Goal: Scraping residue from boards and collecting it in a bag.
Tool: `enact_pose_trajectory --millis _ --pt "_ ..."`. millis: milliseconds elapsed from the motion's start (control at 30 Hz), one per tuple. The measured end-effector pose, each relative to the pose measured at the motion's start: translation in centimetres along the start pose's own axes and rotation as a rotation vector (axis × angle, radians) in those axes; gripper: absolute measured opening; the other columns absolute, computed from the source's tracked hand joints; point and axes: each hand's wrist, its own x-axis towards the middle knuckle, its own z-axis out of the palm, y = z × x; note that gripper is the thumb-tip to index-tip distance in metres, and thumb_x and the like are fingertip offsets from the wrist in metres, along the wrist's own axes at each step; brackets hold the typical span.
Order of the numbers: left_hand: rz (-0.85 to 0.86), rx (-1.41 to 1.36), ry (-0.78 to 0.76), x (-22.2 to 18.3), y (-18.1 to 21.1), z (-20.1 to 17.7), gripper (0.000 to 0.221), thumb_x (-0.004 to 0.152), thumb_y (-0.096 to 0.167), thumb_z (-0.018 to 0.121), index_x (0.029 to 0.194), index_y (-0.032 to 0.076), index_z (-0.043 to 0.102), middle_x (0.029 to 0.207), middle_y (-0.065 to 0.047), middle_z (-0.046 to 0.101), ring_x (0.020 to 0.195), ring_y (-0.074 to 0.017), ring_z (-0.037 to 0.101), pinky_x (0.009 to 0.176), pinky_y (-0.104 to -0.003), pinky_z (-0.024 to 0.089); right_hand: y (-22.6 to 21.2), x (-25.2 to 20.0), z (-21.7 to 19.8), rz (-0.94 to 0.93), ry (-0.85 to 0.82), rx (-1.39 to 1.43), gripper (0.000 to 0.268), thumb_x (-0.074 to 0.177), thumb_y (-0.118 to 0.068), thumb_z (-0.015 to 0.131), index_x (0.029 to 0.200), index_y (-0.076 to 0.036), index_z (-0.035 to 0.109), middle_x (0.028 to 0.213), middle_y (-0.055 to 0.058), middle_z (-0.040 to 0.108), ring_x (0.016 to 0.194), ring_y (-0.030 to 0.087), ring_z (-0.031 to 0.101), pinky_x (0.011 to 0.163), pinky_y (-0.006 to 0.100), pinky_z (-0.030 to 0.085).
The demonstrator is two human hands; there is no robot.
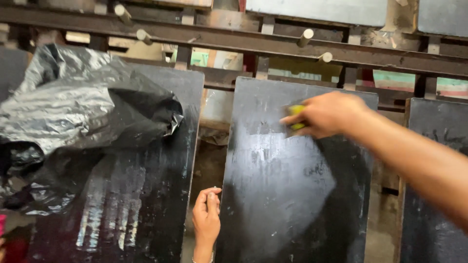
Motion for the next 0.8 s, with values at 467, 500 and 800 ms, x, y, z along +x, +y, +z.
enact_pose_trajectory --millis 467,500,800 --pt "0.151 -0.302 0.031 2.6 5.1 0.7 0.026 0.104 0.014 0.049 0.093 0.006 0.071 0.053 -0.002 0.044 0.04 -0.0102 0.045 0.036 -0.022 0.04 -14.4 -2.5 9.9 -0.322 1.026 0.398 0.047 0.09 -0.055 0.065 0.137 -0.05 0.06 0.092 0.001 0.058 0.064 0.033 0.071 0.06 0.045 0.06" --pt "0.203 -0.3 -0.004 2.4 5.9 0.9 0.025 0.103 0.017 0.053 0.096 0.006 0.074 0.063 -0.009 0.057 0.046 -0.0138 0.056 0.039 -0.024 0.048 -15.4 -4.2 10.3 -0.305 1.035 0.381 0.051 0.088 -0.057 0.066 0.139 -0.053 0.058 0.09 -0.001 0.057 0.06 0.031 0.07 0.057 0.045 0.06" --pt "0.4 -0.092 -0.017 -11.2 9.9 -3.5 0.019 0.087 0.032 0.075 0.077 0.016 0.075 0.066 0.008 0.066 0.062 -0.0024 0.055 0.061 -0.025 0.046 -23.5 -14.0 16.2 -0.02 1.045 0.274 0.058 0.085 -0.061 0.066 0.141 -0.06 0.05 0.092 -0.006 0.056 0.048 0.036 0.059 0.043 0.049 0.053"
